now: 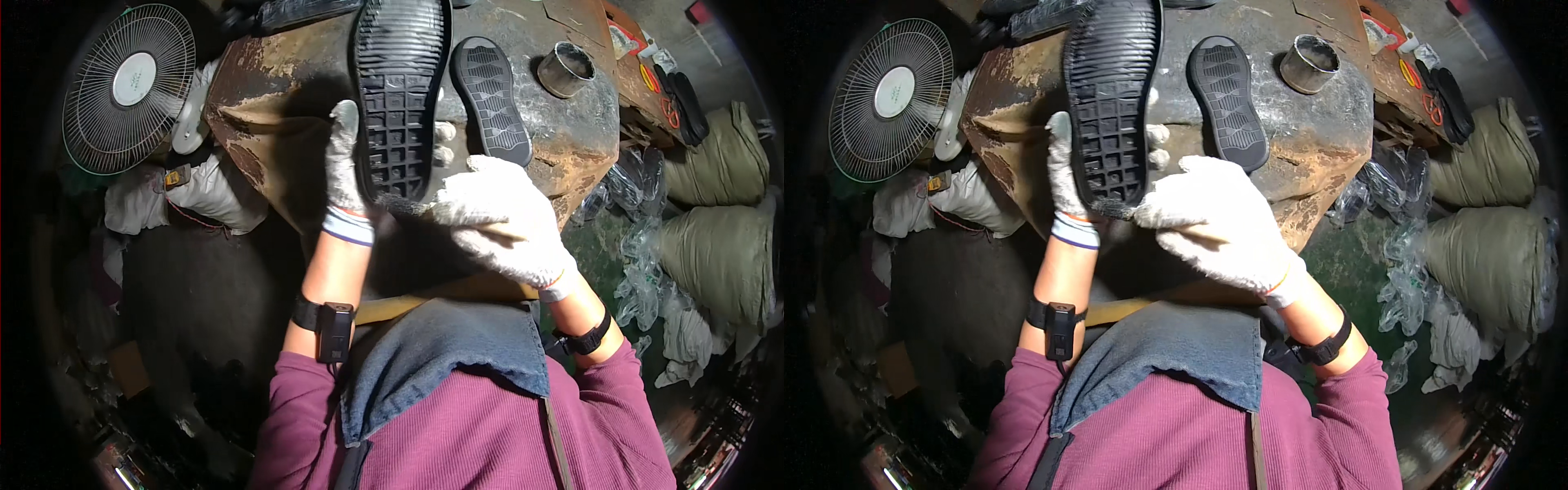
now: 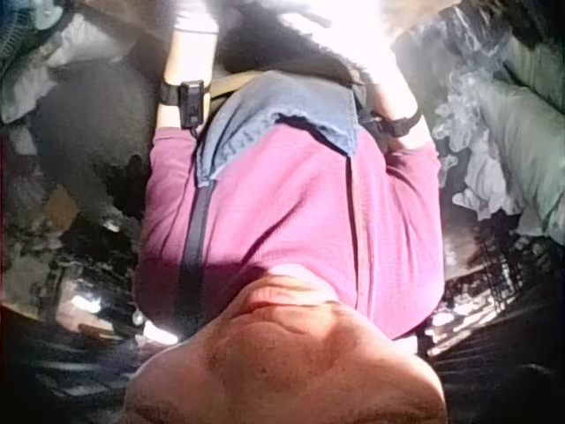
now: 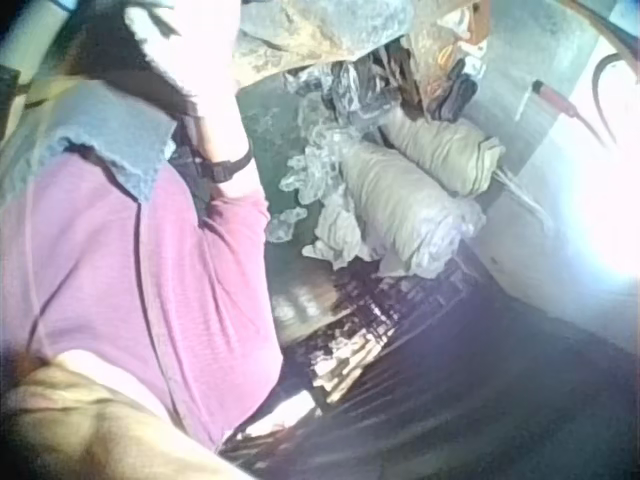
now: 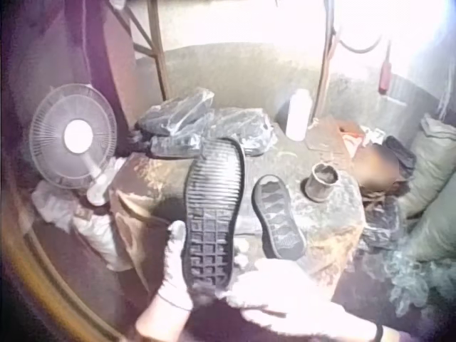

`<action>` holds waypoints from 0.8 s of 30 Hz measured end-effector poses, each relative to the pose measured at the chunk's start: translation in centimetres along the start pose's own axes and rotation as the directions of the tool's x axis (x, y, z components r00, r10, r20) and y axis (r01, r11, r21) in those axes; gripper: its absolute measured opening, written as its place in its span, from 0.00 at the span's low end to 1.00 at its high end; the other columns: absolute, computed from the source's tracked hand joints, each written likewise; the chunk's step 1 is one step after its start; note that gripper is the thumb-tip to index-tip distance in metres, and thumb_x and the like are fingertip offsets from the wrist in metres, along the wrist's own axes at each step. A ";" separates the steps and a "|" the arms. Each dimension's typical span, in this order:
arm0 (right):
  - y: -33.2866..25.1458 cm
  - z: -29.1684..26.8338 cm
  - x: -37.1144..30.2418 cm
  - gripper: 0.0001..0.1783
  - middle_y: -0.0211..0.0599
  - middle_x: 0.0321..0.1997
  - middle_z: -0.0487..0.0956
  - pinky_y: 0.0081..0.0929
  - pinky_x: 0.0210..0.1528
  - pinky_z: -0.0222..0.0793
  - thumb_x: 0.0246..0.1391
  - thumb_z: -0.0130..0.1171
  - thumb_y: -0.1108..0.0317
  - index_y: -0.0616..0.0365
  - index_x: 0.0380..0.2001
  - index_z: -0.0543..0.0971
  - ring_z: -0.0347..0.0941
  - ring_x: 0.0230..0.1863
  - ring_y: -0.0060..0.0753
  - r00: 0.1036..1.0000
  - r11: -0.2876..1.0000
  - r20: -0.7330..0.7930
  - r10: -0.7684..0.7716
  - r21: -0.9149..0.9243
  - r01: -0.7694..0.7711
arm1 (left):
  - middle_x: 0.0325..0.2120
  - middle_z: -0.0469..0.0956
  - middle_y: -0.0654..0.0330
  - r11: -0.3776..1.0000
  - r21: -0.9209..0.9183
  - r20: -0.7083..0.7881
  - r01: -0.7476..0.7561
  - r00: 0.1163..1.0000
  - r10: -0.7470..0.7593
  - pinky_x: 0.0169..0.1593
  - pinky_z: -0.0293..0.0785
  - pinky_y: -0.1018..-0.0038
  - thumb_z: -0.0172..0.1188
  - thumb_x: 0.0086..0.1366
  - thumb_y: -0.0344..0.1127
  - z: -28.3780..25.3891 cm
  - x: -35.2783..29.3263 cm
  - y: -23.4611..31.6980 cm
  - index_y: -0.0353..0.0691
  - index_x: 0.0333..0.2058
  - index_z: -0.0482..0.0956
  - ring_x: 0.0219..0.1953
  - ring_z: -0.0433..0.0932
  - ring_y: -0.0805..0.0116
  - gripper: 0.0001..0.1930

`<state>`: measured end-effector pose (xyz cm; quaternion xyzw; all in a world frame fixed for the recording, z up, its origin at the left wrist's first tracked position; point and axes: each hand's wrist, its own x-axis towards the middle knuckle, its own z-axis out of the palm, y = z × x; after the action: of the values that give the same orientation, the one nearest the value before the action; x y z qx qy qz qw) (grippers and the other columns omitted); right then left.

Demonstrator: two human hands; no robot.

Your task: Apply adhesive or cleaning liquid to the bottom of shoe soles using a brush.

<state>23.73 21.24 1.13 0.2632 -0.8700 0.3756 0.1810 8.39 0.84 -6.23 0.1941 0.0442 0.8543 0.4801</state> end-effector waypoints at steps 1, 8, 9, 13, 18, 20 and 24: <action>0.5 -0.3 -0.6 0.14 0.31 0.51 0.87 0.46 0.71 0.66 0.56 0.72 0.65 0.47 0.46 0.89 0.79 0.59 0.42 1.000 1.000 -0.022 0.022 0.021 -0.021 | 0.61 0.73 0.26 0.985 0.134 -0.088 -0.105 0.989 0.117 0.63 0.78 0.44 0.61 0.67 0.72 1.1 0.2 -0.1 0.25 0.74 0.56 0.57 0.82 0.36 0.57; -1.5 0.6 1.8 0.10 0.34 0.44 0.90 0.28 0.54 0.79 0.59 0.69 0.71 0.61 0.43 0.89 0.83 0.46 0.27 0.749 0.496 0.145 0.646 0.666 -0.557 | 0.66 0.69 0.29 0.766 0.626 -0.348 0.145 0.931 0.108 0.70 0.73 0.50 0.63 0.69 0.67 4.4 -1.1 1.7 0.23 0.73 0.58 0.65 0.76 0.41 0.53; -1.2 0.5 2.1 0.09 0.35 0.43 0.90 0.26 0.51 0.79 0.60 0.68 0.70 0.64 0.41 0.88 0.83 0.44 0.22 0.821 0.612 0.064 0.568 0.634 -0.473 | 0.66 0.71 0.33 0.850 0.521 -0.287 0.081 0.954 0.085 0.72 0.72 0.57 0.60 0.77 0.50 3.8 -1.3 1.8 0.20 0.71 0.60 0.68 0.75 0.46 0.40; -2.2 0.7 3.0 0.11 0.39 0.39 0.90 0.29 0.50 0.80 0.56 0.71 0.66 0.58 0.41 0.89 0.87 0.41 0.31 0.895 0.806 0.019 0.446 0.427 -0.411 | 0.55 0.83 0.46 0.798 0.602 -0.312 0.030 0.929 0.201 0.57 0.85 0.67 0.63 0.75 0.48 3.2 -1.9 1.1 0.25 0.66 0.70 0.51 0.87 0.60 0.34; 0.2 1.0 4.4 0.11 0.42 0.36 0.88 0.33 0.46 0.80 0.54 0.71 0.64 0.56 0.38 0.89 0.86 0.37 0.41 0.949 0.959 -0.155 0.273 0.123 -0.256 | 0.50 0.84 0.57 0.334 0.921 -0.340 0.202 0.835 0.432 0.52 0.82 0.79 0.47 0.80 0.26 4.9 -1.5 0.0 0.29 0.62 0.75 0.47 0.85 0.74 0.17; 0.6 -0.1 4.5 0.09 0.38 0.36 0.88 0.27 0.45 0.79 0.56 0.70 0.67 0.59 0.38 0.89 0.84 0.36 0.30 0.870 0.874 -0.196 0.452 0.295 -0.388 | 0.48 0.84 0.59 0.225 0.968 -0.198 0.108 0.880 0.431 0.53 0.82 0.79 0.49 0.79 0.27 5.1 -1.8 0.2 0.29 0.60 0.76 0.46 0.84 0.76 0.15; 3.0 0.0 6.1 0.11 0.32 0.39 0.89 0.22 0.48 0.78 0.61 0.68 0.67 0.57 0.45 0.88 0.82 0.40 0.20 0.812 0.827 -0.239 0.533 0.350 -0.440 | 0.50 0.85 0.56 -0.244 0.969 0.058 0.036 0.928 0.369 0.52 0.83 0.74 0.51 0.80 0.35 4.5 -3.1 1.5 0.32 0.58 0.78 0.45 0.85 0.70 0.16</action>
<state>17.15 21.03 2.59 -0.0136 -0.8041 0.5663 0.1804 10.27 -3.03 -2.56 0.3842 0.7257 0.5705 0.0137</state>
